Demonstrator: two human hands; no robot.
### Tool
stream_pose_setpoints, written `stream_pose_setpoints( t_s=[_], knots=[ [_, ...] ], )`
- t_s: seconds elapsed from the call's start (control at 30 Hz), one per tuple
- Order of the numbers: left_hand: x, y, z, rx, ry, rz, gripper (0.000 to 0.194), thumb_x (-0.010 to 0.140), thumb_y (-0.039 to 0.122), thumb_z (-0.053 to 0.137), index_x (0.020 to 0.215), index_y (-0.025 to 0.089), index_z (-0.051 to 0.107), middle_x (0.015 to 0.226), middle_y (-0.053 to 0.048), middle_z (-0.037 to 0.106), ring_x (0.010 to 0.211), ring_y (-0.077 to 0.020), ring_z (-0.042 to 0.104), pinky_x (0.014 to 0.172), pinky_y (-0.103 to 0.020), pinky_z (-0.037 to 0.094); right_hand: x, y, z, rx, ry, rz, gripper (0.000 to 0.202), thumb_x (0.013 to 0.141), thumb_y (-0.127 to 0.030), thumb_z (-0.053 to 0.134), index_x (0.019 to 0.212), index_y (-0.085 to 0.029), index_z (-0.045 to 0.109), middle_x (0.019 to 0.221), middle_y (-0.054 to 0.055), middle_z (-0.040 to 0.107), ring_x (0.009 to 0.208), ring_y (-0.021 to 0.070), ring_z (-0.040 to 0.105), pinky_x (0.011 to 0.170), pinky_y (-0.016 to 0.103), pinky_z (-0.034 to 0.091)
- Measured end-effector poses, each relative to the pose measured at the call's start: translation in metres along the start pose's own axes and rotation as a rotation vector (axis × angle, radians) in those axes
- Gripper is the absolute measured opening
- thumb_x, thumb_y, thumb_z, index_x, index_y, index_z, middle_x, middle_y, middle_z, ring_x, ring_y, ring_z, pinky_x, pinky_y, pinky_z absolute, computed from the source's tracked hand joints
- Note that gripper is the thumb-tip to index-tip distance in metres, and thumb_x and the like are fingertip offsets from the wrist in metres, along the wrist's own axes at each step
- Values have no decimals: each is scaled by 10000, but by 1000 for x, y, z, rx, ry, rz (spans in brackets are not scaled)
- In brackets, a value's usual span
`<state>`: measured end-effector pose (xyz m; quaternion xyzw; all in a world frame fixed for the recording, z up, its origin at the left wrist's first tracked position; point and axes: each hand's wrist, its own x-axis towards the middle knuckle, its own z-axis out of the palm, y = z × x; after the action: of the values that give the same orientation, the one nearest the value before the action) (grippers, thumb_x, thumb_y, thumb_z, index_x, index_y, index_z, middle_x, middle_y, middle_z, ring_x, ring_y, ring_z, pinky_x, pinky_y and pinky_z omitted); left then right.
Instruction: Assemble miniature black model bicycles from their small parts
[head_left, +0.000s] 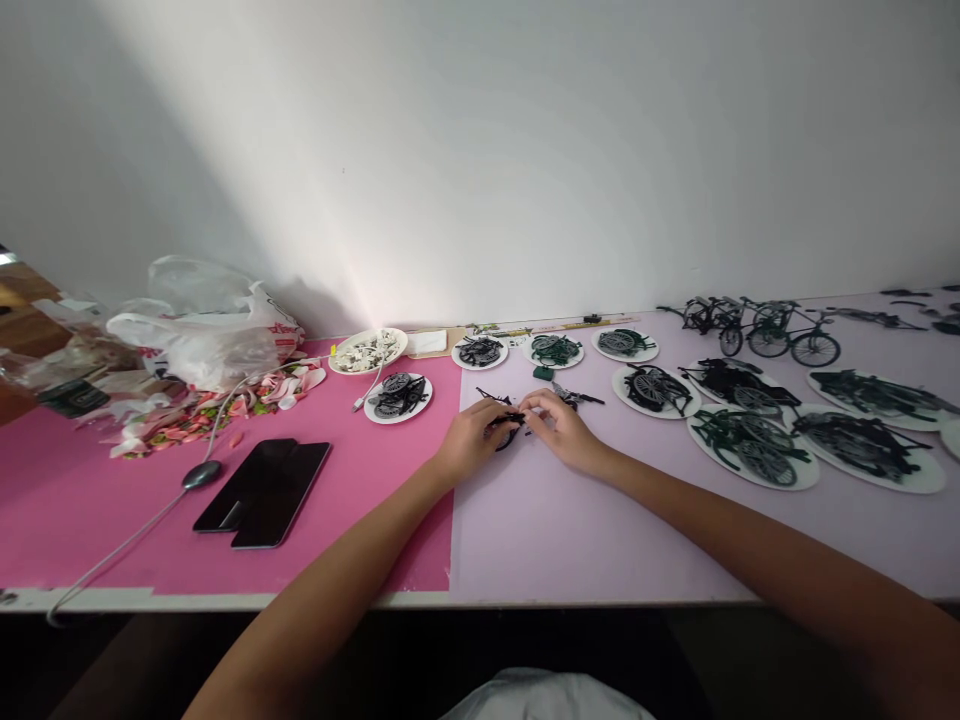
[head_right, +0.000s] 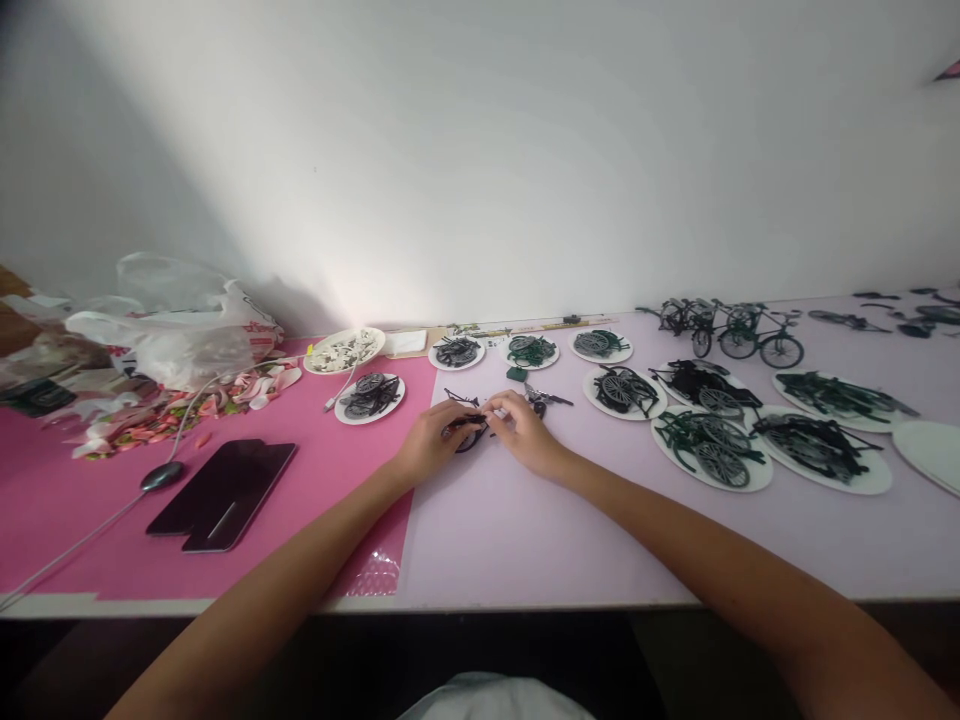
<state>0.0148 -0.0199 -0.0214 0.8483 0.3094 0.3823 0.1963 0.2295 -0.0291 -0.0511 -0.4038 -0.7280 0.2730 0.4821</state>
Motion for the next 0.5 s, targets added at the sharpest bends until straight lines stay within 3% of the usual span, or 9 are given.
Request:
stream_pose_setpoints(
  t_s=[0.5],
  knots=[
    [3,8,3,-230,46,-223,196,908,325,682,1001,162,742,1021,-115,764,863,-218,699,776,-328,551,-2,-5,3,16,25,21,267,999,-496,551,1005,-241,628,1097,77,640,1069,243,617,882,378,543]
  ],
)
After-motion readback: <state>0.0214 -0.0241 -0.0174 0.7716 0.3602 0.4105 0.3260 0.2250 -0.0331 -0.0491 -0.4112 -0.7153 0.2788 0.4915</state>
